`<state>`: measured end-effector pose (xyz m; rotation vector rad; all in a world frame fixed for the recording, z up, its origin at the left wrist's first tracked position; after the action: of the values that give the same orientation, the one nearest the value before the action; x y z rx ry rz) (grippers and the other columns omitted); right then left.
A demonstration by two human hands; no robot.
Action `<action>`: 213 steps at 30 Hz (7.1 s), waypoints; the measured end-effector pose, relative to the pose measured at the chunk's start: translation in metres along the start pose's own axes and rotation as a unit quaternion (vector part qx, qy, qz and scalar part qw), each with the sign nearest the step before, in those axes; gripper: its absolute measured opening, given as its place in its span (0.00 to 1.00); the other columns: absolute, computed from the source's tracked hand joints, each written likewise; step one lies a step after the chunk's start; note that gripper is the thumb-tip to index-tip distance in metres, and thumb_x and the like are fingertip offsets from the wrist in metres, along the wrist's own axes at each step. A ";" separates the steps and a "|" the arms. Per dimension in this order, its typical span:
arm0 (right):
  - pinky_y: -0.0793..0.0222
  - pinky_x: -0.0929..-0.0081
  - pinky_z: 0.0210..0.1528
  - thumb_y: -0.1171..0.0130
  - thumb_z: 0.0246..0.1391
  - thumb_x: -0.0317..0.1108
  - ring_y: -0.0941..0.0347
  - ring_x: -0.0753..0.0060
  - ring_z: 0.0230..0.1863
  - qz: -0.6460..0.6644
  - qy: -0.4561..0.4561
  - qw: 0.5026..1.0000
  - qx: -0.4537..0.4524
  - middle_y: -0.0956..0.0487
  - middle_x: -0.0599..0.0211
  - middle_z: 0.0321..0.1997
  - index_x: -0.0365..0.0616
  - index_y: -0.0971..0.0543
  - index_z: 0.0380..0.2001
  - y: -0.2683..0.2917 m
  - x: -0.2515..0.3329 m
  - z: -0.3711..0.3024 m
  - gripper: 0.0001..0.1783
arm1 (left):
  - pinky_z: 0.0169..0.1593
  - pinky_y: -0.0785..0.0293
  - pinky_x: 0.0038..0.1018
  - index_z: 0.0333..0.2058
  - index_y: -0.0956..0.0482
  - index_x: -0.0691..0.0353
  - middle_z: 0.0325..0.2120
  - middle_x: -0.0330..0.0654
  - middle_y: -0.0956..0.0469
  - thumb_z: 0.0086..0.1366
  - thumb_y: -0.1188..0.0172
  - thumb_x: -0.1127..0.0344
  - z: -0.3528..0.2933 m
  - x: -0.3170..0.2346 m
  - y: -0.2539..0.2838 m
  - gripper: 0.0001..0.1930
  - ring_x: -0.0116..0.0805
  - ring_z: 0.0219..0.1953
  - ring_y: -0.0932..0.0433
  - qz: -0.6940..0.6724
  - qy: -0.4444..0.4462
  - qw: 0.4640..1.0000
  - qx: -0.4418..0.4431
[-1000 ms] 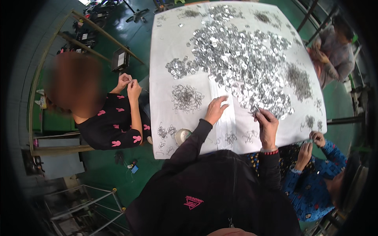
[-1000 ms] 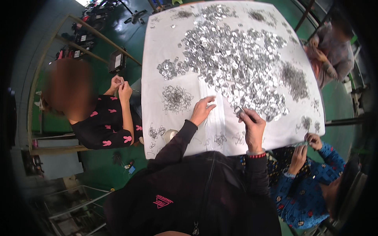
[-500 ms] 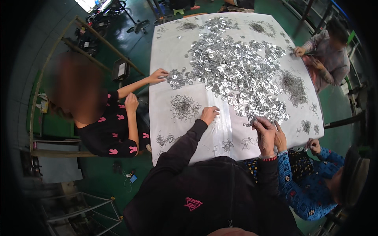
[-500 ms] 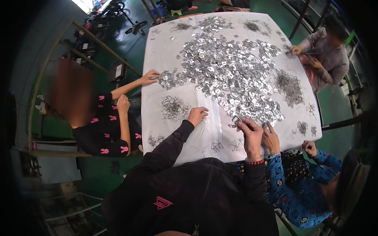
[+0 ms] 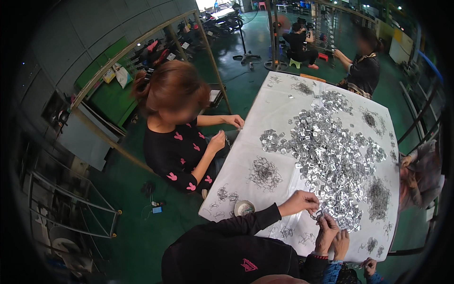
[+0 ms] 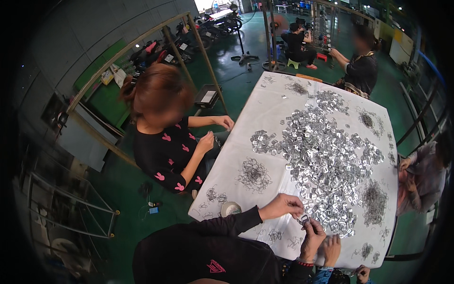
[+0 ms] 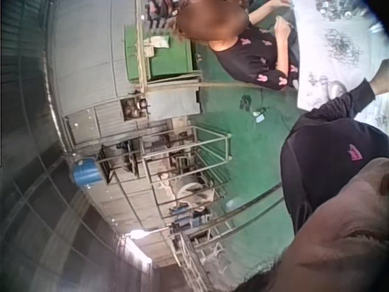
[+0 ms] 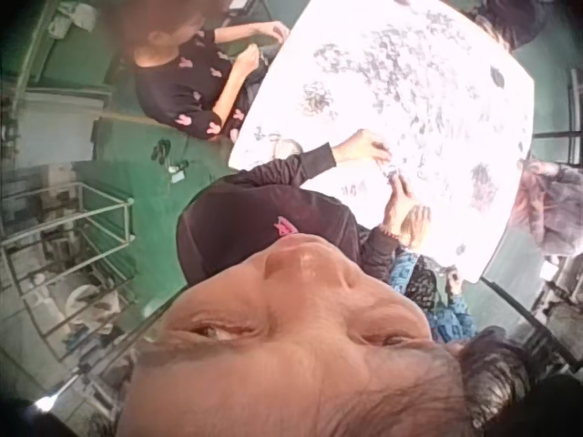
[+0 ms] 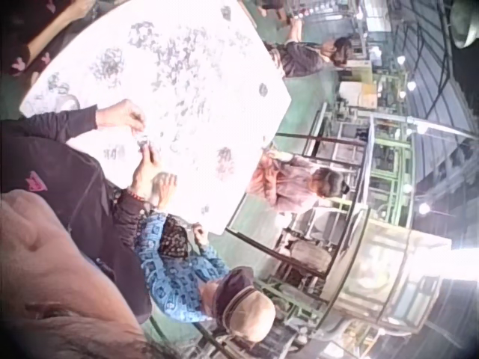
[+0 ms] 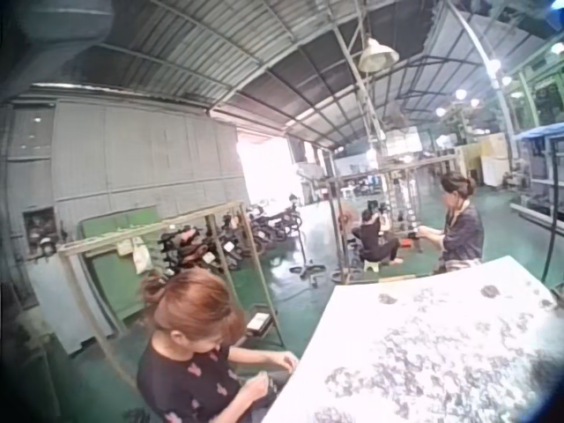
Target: The person sits at a table with several others and assembles small metal keychains by hand, picking up metal pieces and links, connecting them, and placing finished units on the table. The task is performed continuously with others working alongside.
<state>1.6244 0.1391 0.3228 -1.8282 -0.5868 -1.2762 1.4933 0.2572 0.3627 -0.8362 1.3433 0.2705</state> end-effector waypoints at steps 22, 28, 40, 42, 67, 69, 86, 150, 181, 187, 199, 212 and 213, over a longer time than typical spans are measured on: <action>0.30 0.84 0.31 0.42 0.52 0.23 0.28 0.80 0.32 -0.111 0.074 0.990 0.039 0.21 0.65 0.35 0.38 0.27 0.51 0.008 0.008 0.008 0.21 | 0.42 0.27 0.20 0.32 0.24 0.70 0.32 0.44 0.19 0.58 0.41 0.76 -0.022 0.010 0.000 0.04 0.26 0.35 0.22 0.123 0.016 0.992 -0.031; 0.30 0.75 0.28 0.42 0.47 0.27 0.25 0.71 0.25 -0.414 -0.001 0.892 -0.180 0.20 0.58 0.26 0.36 0.20 0.38 0.143 -0.043 0.065 0.13 | 0.44 0.28 0.21 0.32 0.23 0.69 0.32 0.44 0.19 0.57 0.40 0.79 -0.035 -0.004 0.005 0.04 0.26 0.37 0.23 0.258 0.040 0.964 -0.048; 0.30 0.56 0.40 0.49 0.39 0.20 0.28 0.41 0.38 -0.662 0.102 0.742 -0.035 0.27 0.40 0.33 0.32 0.22 0.22 0.114 -0.111 0.113 0.06 | 0.45 0.27 0.24 0.31 0.22 0.69 0.32 0.45 0.20 0.56 0.39 0.79 -0.050 0.005 0.011 0.04 0.28 0.37 0.23 0.181 0.021 0.981 -0.065; 0.29 0.57 0.36 0.46 0.41 0.24 0.26 0.45 0.31 -0.611 0.110 0.780 -0.085 0.23 0.45 0.28 0.34 0.21 0.22 0.119 -0.098 0.108 0.06 | 0.45 0.27 0.24 0.31 0.22 0.69 0.32 0.46 0.20 0.56 0.39 0.79 -0.051 0.009 0.008 0.03 0.29 0.37 0.23 0.178 0.030 0.982 -0.058; 0.30 0.80 0.32 0.42 0.50 0.30 0.26 0.77 0.30 -0.180 -0.010 0.948 -0.263 0.21 0.67 0.27 0.38 0.20 0.35 0.234 -0.063 0.038 0.09 | 0.41 0.25 0.21 0.33 0.21 0.70 0.30 0.43 0.19 0.56 0.38 0.77 -0.036 0.008 -0.009 0.05 0.25 0.34 0.21 0.196 -0.011 0.980 -0.023; 0.32 0.84 0.29 0.43 0.52 0.30 0.27 0.81 0.31 -0.097 0.010 0.980 -0.174 0.23 0.71 0.29 0.38 0.20 0.37 0.188 -0.050 0.056 0.10 | 0.42 0.26 0.20 0.33 0.21 0.70 0.29 0.42 0.19 0.56 0.38 0.76 -0.035 0.006 -0.011 0.05 0.24 0.33 0.21 0.214 -0.021 0.976 -0.023; 0.23 0.79 0.37 0.44 0.51 0.21 0.25 0.75 0.33 -0.017 -0.112 0.993 0.008 0.22 0.64 0.35 0.33 0.24 0.39 0.031 -0.043 0.092 0.10 | 0.40 0.26 0.20 0.32 0.21 0.69 0.29 0.42 0.19 0.57 0.38 0.74 -0.045 0.004 0.023 0.05 0.24 0.34 0.21 0.162 -0.014 0.983 -0.087; 0.26 0.78 0.43 0.49 0.54 0.20 0.26 0.75 0.33 0.009 -0.144 0.989 -0.029 0.25 0.67 0.32 0.31 0.26 0.45 0.036 -0.047 0.087 0.14 | 0.40 0.26 0.21 0.33 0.21 0.70 0.28 0.41 0.20 0.58 0.39 0.75 -0.049 0.011 0.028 0.05 0.24 0.33 0.22 0.143 -0.022 0.986 -0.086; 0.32 0.82 0.37 0.41 0.45 0.16 0.29 0.78 0.32 -0.108 -0.037 0.993 0.008 0.23 0.68 0.30 0.33 0.23 0.40 0.042 -0.041 0.071 0.15 | 0.41 0.26 0.21 0.34 0.20 0.68 0.31 0.40 0.19 0.57 0.38 0.75 -0.062 -0.004 0.025 0.06 0.23 0.34 0.23 0.157 -0.002 0.985 -0.071; 0.27 0.79 0.39 0.44 0.50 0.18 0.27 0.75 0.33 -0.020 -0.077 0.995 0.060 0.24 0.69 0.31 0.33 0.24 0.38 0.032 -0.029 0.054 0.10 | 0.43 0.26 0.21 0.33 0.20 0.69 0.31 0.40 0.19 0.57 0.39 0.75 -0.058 0.000 0.023 0.05 0.24 0.35 0.23 0.146 0.000 0.987 -0.069; 0.33 0.82 0.34 0.44 0.49 0.21 0.30 0.79 0.32 0.032 0.003 0.999 0.030 0.25 0.68 0.34 0.36 0.24 0.32 0.037 -0.025 0.063 0.06 | 0.44 0.26 0.21 0.34 0.21 0.70 0.32 0.41 0.19 0.57 0.39 0.75 -0.051 0.006 0.022 0.06 0.25 0.36 0.22 0.171 0.004 0.983 -0.063; 0.33 0.82 0.37 0.40 0.47 0.23 0.28 0.79 0.32 -0.182 0.031 0.982 0.038 0.24 0.70 0.28 0.36 0.23 0.30 0.038 -0.014 0.071 0.05 | 0.44 0.27 0.21 0.34 0.22 0.71 0.33 0.42 0.20 0.57 0.40 0.78 -0.048 0.010 0.026 0.06 0.25 0.37 0.23 0.158 0.009 0.985 -0.075; 0.34 0.83 0.38 0.40 0.46 0.21 0.29 0.80 0.32 -0.124 0.015 0.992 0.008 0.24 0.71 0.28 0.37 0.23 0.29 0.044 -0.020 0.071 0.05 | 0.45 0.26 0.22 0.34 0.22 0.71 0.33 0.43 0.20 0.57 0.40 0.78 -0.050 0.010 0.024 0.06 0.27 0.37 0.22 0.127 -0.004 0.989 -0.075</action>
<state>1.6879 0.1741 0.2779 -1.7598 -0.8254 -1.4539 1.4439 0.2380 0.3451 -0.7865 1.4348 0.5788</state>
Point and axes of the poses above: each hand's wrist, its own z-axis towards the middle knuckle, its own y-axis out of the back of the hand, x = y × z, the point moved 8 cm from there along z, towards the middle knuckle
